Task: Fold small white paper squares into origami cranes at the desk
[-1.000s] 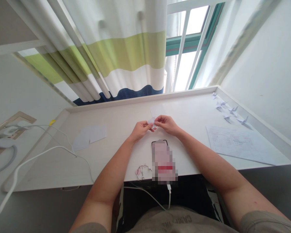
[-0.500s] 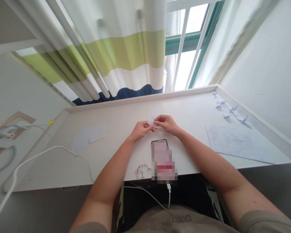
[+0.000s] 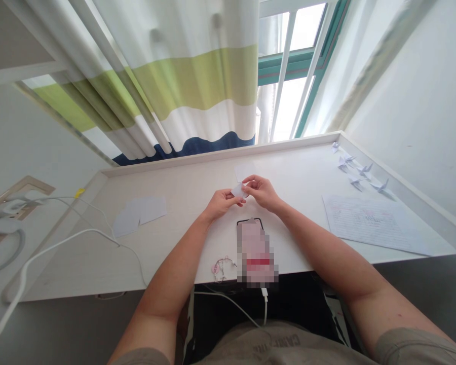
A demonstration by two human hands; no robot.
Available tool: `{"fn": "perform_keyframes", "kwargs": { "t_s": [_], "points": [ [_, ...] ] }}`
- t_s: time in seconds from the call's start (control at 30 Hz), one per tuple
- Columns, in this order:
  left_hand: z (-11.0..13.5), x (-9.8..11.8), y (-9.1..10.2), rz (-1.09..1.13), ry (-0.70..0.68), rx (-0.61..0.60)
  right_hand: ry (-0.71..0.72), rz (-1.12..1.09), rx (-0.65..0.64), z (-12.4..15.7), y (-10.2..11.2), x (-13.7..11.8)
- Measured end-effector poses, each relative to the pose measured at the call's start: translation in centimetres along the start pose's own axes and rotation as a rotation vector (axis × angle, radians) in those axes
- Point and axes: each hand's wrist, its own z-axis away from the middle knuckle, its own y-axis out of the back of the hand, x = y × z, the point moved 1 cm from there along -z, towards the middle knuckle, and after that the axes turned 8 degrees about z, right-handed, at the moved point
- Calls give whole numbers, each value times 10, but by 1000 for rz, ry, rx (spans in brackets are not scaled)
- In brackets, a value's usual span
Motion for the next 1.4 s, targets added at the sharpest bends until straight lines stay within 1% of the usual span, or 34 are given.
{"fn": "perform_keyframes", "kwargs": {
  "t_s": [0.1,0.23,0.37,0.43,0.47,0.53,0.6,0.67,0.73,0.8,0.9,0.97,1.07,1.17,1.3,1.4],
  "points": [
    [-2,-2,0,24,9,18,25,14,3,0,0,-1],
    [-5,-7,-1,25,8,62,36,36,39,-1,0,-1],
    [-7,-10,1,-11,-28,125,-4,32,59,0,0,-2],
    [-6,-10,3,-43,-53,164,-24,37,42,0,1,-2],
    [-6,-10,4,-62,-60,166,-30,44,25,1,2,-3],
    [-4,-8,6,-109,-60,117,-28,70,-12,1,3,-3],
    [-2,-6,6,-145,-46,33,-5,105,-39,2,3,-3],
    [0,-5,6,-158,-27,-52,30,144,-51,2,4,-2],
    [0,-4,7,-163,-24,-95,56,173,-55,2,4,-1],
    [-1,-6,7,-175,-42,-76,77,189,-46,1,4,1],
    [-4,-8,8,-201,-108,0,99,173,-21,-1,5,4],
    [-6,-9,8,-200,-138,19,96,162,-9,-1,5,6],
    [-8,-12,8,-168,-114,20,106,216,16,-2,5,6],
    [-8,-15,9,-122,-95,51,170,297,51,-1,5,2],
    [-9,-18,12,-104,-94,109,216,305,3,0,4,0],
    [-9,-18,12,-96,-99,103,166,303,-33,0,3,3]
  ]
}}
